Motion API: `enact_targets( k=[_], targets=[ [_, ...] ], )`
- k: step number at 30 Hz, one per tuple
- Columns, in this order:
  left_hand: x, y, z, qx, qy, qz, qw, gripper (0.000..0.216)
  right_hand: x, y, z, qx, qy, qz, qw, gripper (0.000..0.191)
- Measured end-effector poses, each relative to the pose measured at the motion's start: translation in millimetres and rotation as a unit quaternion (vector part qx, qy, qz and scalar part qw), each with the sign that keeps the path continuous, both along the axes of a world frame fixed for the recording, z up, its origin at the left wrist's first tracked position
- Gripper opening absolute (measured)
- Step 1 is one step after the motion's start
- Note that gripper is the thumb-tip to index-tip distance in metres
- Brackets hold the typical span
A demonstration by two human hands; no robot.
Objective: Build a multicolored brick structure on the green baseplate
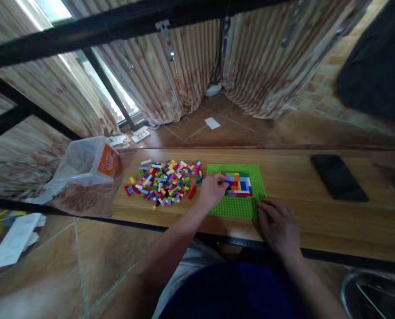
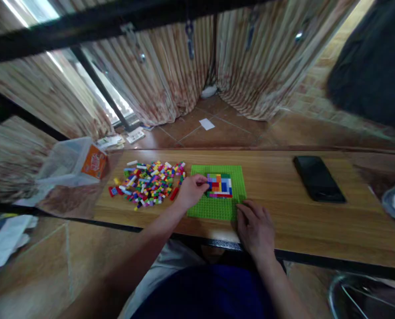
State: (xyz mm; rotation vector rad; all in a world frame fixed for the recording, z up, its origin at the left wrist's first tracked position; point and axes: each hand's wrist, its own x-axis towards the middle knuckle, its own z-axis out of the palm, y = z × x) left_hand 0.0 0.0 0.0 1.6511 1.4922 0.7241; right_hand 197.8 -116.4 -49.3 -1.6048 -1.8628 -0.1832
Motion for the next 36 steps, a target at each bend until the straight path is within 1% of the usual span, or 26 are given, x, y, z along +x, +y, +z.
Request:
enact_targets(
  k=[2,4,9,16,21,25,30,32,34,36],
  targets=[
    [0.7,1.8,-2.9,-0.008,-0.002,0.014,1.0,0.011,-0.3,-0.9,0.3,-0.004,0.008,-0.004,1.0,0.018],
    [1.6,4.1,-5.9,-0.033,-0.014,0.028,0.999,0.009,-0.6,-1.4,0.8,-0.009,0.014,-0.007,1.0,0.018],
    [3.8,12.0,-10.1,-0.145,-0.071,0.052,0.986,0.008,-1.4,-1.1,1.9,-0.013,0.014,-0.012,1.0,0.018],
    [7.3,20.4,-2.5,-0.225,-0.089,0.068,0.968,0.012,-0.5,-1.4,0.1,-0.026,0.011,-0.019,0.999,0.02],
    [9.5,22.3,2.4,-0.26,-0.113,0.083,0.955,0.019,-0.7,-1.8,0.2,-0.028,0.017,-0.021,0.999,0.021],
    [7.8,18.6,6.8,-0.256,-0.136,0.085,0.953,0.023,-1.2,-1.1,0.1,-0.031,0.016,-0.014,0.999,0.023],
    [-2.5,7.7,18.5,-0.221,-0.181,0.071,0.956,0.016,0.0,0.1,-2.8,-0.04,0.041,-0.008,0.998,0.025],
    [-16.4,1.1,25.9,-0.201,-0.199,0.068,0.957,0.014,1.1,-0.2,-4.3,-0.042,0.06,-0.005,0.997,0.025],
    [-37.3,-7.5,34.4,-0.178,-0.214,0.061,0.959,0.012,2.7,-0.4,-4.5,-0.047,0.082,-0.002,0.996,0.026],
    [-61.3,-19.3,45.6,-0.125,-0.236,0.017,0.964,0.01,4.5,0.7,-1.8,-0.053,0.111,-0.001,0.992,0.026]
  ],
)
